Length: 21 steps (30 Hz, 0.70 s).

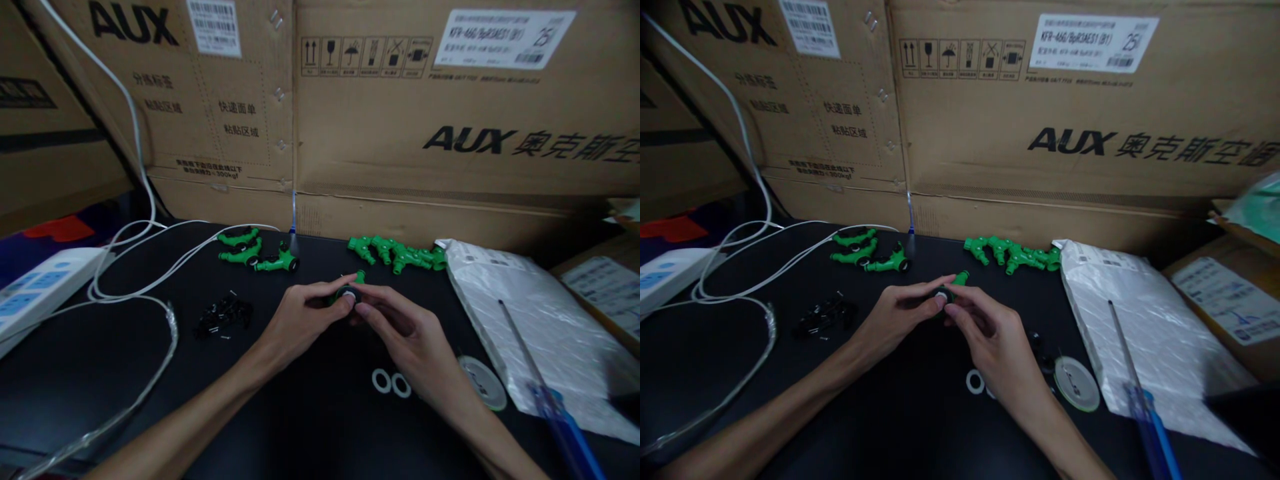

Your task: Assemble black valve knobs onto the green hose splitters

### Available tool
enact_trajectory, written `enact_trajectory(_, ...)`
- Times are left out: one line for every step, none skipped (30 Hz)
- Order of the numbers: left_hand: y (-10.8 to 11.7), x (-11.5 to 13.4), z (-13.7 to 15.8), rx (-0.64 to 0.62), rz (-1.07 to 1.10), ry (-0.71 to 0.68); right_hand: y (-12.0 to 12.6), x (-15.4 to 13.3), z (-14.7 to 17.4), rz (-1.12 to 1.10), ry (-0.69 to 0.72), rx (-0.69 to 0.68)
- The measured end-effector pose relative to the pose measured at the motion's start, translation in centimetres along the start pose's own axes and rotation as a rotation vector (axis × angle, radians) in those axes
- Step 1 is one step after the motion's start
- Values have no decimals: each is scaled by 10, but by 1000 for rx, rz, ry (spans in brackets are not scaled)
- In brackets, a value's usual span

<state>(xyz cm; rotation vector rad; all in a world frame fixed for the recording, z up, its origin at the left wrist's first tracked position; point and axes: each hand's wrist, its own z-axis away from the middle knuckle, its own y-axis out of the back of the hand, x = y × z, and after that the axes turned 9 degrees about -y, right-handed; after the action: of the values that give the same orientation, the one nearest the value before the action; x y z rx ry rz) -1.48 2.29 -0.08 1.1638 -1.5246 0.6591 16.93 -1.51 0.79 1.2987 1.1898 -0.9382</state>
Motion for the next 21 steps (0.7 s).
enact_trajectory(0, 0, 0, 3, 0, 6, 0, 1, 0, 3, -2, -6)
enact_trajectory(-1, 1, 1, 7, -2, 11, 1, 2, 0, 6, -4, -12)
enact_trajectory(-1, 1, 1, 10, -5, 17, 1, 2, 0, 14, -4, -16)
enact_trajectory(-1, 1, 1, 12, -9, 22, 1, 3, 0, 25, -4, -17)
enact_trajectory(-1, 1, 1, 15, -13, 24, 1, 4, -1, 39, 1, -17)
enact_trajectory(-2, 1, 1, 17, -19, 26, 1, 5, -1, 51, 6, -16)
enact_trajectory(-2, 2, 1, 20, -25, 28, 1, 5, -1, 61, 10, -15)
enact_trajectory(-3, 2, 1, 23, -31, 28, 0, 6, -2, 67, 14, -14)
enact_trajectory(-4, 2, 1, 27, -35, 28, 0, 6, -2, 69, 14, -14)
enact_trajectory(-4, 1, 1, 32, -39, 29, 0, 7, -2, 68, 12, -12)
enact_trajectory(-5, 1, 1, 38, -41, 29, 0, 7, -1, 66, 9, -10)
enact_trajectory(-5, 0, 1, 44, -41, 28, 0, 7, -1, 64, 6, -9)
enact_trajectory(-6, 0, 1, 48, -39, 26, 0, 8, -1, 61, 6, -8)
enact_trajectory(-6, -1, 1, 52, -38, 25, 0, 8, -1, 57, 4, -11)
enact_trajectory(-6, -2, 1, 53, -36, 24, 0, 8, -1, 48, 2, -14)
enact_trajectory(-6, -2, 1, 54, -33, 23, -1, 7, -1, 35, -4, -15)
enact_trajectory(-6, -2, 1, 53, -27, 20, -1, 7, -2, 17, -13, -16)
enact_trajectory(-6, -1, 1, 55, -19, 15, -1, 5, -2, -4, -22, -15)
enact_trajectory(-6, 0, 1, 57, -12, 10, -1, 4, -3, -24, -29, -12)
enact_trajectory(-5, 2, 1, 58, -5, 7, -1, 3, -4, -39, -38, -8)
enact_trajectory(-5, 3, 1, 54, 2, 8, -1, 1, -5, -50, -47, -3)
